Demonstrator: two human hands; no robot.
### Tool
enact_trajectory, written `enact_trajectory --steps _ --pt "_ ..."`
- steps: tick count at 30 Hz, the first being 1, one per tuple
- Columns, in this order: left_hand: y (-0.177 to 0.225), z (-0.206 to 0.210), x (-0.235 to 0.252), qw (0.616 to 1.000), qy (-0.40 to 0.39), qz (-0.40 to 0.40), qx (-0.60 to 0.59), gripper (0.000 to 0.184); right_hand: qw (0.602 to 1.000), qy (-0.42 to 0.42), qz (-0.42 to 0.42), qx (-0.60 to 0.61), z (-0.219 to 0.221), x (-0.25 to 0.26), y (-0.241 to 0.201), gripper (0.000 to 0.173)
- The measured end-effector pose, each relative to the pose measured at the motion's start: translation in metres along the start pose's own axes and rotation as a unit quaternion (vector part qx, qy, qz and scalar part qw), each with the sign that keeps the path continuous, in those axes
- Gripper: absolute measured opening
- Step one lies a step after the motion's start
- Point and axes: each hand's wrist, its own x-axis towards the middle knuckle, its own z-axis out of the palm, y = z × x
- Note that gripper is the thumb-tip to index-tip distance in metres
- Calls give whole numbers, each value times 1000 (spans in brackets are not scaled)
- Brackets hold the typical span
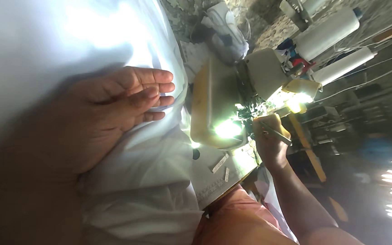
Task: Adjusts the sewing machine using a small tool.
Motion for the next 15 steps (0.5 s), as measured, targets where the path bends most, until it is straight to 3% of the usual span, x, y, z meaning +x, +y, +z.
enact_trajectory --steps 15 --pt "-2 -2 0 1000 -2 8 3 27 999 7 -25 24 2 -6 3 13"
